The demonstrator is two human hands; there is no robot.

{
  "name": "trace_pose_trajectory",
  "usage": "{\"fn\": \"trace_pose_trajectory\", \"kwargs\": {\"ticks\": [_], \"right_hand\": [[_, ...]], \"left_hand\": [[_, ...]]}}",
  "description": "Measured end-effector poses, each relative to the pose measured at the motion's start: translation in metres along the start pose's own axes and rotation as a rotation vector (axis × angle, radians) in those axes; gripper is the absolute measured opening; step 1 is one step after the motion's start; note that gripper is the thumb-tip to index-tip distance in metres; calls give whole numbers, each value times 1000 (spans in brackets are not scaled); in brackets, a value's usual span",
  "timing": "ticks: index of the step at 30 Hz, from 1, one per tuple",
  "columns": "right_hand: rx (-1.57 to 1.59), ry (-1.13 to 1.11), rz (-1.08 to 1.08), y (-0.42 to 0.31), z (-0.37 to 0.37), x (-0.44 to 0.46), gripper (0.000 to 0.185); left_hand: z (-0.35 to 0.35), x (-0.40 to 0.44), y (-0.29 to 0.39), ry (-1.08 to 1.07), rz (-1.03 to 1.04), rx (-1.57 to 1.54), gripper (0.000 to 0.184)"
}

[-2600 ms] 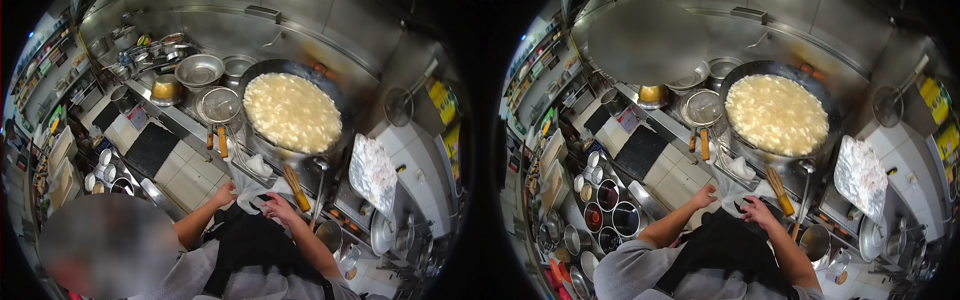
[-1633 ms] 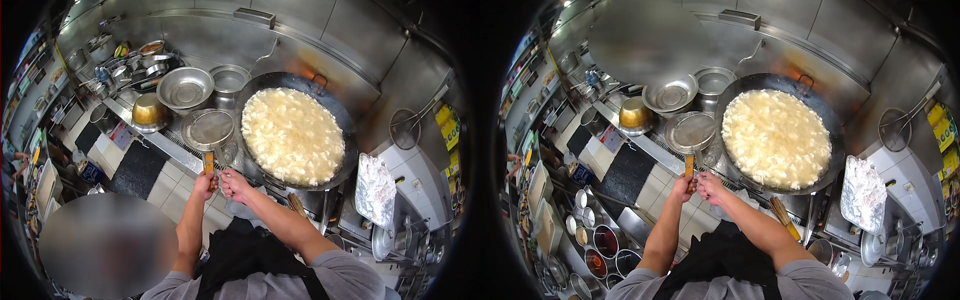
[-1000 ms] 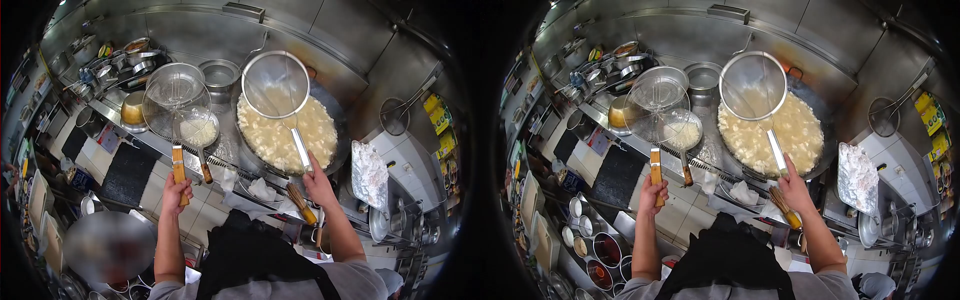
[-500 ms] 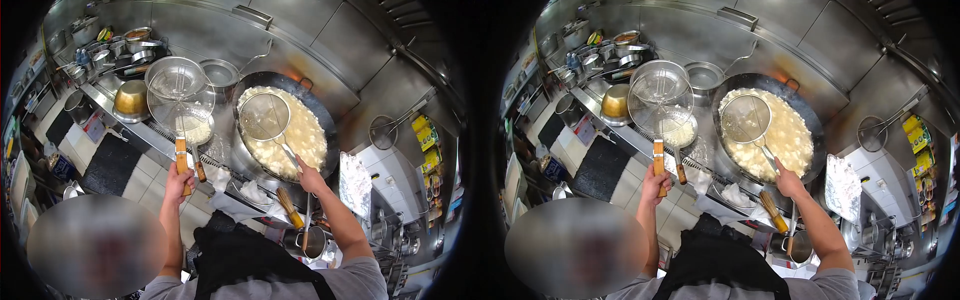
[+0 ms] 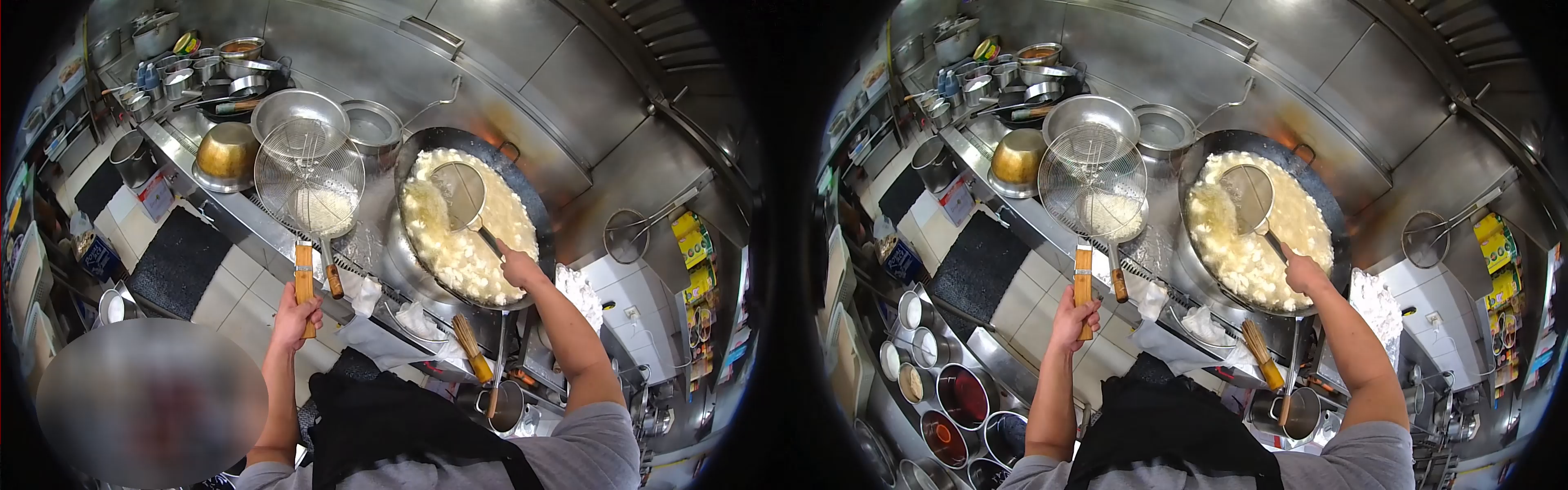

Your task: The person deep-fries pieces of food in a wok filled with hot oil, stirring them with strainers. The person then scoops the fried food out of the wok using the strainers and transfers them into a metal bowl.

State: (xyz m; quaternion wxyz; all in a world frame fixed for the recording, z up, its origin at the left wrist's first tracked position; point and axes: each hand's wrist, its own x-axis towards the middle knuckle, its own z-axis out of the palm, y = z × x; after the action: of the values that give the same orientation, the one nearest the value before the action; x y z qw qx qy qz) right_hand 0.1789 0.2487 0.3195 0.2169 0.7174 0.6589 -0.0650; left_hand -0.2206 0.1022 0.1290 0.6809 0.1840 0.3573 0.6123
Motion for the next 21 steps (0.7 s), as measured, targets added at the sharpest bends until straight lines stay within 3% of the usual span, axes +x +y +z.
{"fn": "trace_pose_trajectory", "kwargs": {"ticks": [3,5,11,21], "right_hand": [[118,-30,30,-3,2,0,67],[261,23,-95,10,14,11,65],[988,-184,29,3,33,5,63],[1400,-223,-62,-23,59,16,62]], "left_hand": [[-8,-9,2,9,-9,15,28],[-12,-12,4,2,-14,13,28],[-8,-14,18,-9,3,65,29],[39,2,33,-72,17,97,28]]}}
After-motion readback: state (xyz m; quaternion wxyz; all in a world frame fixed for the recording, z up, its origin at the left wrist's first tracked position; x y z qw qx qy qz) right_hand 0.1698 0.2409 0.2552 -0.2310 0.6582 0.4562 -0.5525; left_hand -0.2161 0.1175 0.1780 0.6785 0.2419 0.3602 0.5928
